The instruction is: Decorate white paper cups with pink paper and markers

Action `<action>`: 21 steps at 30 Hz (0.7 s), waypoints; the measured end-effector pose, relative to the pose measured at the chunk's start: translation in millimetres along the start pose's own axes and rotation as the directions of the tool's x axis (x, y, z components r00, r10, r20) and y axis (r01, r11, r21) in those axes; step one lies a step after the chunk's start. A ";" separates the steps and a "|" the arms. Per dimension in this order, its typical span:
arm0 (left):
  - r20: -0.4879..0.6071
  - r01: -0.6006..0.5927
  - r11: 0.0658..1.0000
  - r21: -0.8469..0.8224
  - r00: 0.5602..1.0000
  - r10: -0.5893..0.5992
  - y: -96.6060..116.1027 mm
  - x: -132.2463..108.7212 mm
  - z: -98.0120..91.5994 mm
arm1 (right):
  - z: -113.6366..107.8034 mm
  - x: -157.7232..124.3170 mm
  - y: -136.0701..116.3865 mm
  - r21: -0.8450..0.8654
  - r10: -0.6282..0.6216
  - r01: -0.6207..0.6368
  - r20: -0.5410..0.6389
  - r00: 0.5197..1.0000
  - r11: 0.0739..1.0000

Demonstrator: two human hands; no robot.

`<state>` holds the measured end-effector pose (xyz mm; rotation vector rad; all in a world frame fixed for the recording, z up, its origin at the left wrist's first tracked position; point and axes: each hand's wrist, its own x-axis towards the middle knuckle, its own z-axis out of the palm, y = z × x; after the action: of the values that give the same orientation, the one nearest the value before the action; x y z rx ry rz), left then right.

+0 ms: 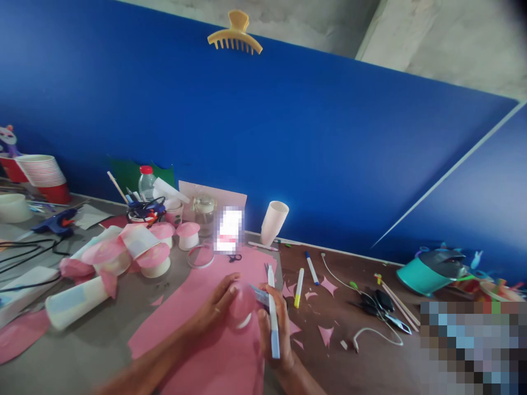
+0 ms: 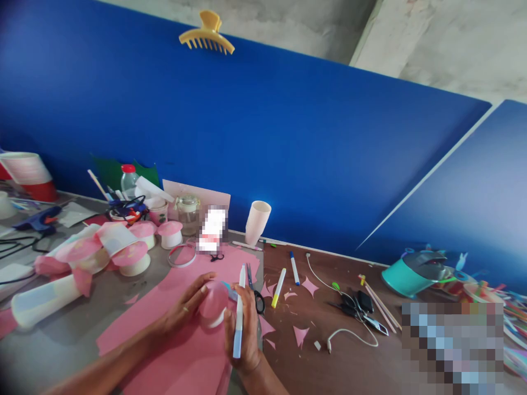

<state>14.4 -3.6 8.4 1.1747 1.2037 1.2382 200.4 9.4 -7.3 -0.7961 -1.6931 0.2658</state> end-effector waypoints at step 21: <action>0.069 0.030 0.988 -0.154 0.997 -0.019 1.9 2.9 4.0 | -7.3 4.4 -11.1 0.068 -0.022 0.012 0.148 0.989 0.998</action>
<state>18.2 -0.6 10.4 1.0758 1.0500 1.2410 202.8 2.2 4.5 -0.7270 -1.8203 0.3760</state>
